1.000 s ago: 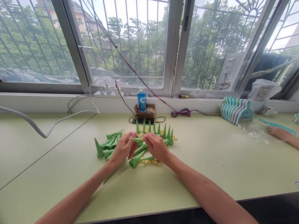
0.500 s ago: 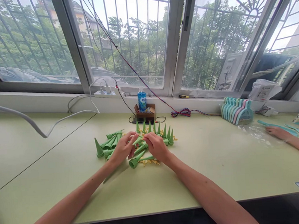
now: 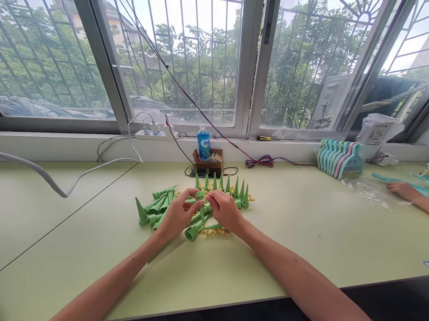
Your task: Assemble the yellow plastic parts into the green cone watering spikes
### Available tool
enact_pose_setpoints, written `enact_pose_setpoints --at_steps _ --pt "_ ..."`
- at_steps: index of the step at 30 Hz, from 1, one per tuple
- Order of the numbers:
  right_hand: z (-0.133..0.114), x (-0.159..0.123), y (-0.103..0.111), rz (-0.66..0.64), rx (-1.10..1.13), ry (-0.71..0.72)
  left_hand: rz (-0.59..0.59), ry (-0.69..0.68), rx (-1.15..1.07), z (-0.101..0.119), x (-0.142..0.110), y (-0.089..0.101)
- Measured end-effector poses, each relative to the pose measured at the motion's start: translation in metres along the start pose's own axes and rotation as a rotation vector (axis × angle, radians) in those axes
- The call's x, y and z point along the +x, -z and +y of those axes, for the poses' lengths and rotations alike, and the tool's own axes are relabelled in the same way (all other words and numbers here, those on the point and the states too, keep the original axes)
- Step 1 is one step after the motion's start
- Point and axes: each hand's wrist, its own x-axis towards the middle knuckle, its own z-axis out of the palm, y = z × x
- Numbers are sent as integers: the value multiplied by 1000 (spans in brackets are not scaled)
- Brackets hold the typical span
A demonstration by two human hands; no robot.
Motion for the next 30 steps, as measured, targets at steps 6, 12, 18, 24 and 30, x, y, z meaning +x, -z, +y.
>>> enact_pose_setpoints --at_steps 6,12,18,24,30 --pt "-1 0 0 -22 10 -28 52 -51 71 -1 0 -2" --pt "-1 0 -1 8 7 -48 52 -61 100 -1 -1 -2" --pt "1 0 1 99 -31 -105 85 25 -51 3 1 -2" --pt "-2 1 4 129 -73 -9 3 135 -295 1 5 -3" --pt "-6 -1 4 77 -81 117 -88 266 -469 10 4 0"
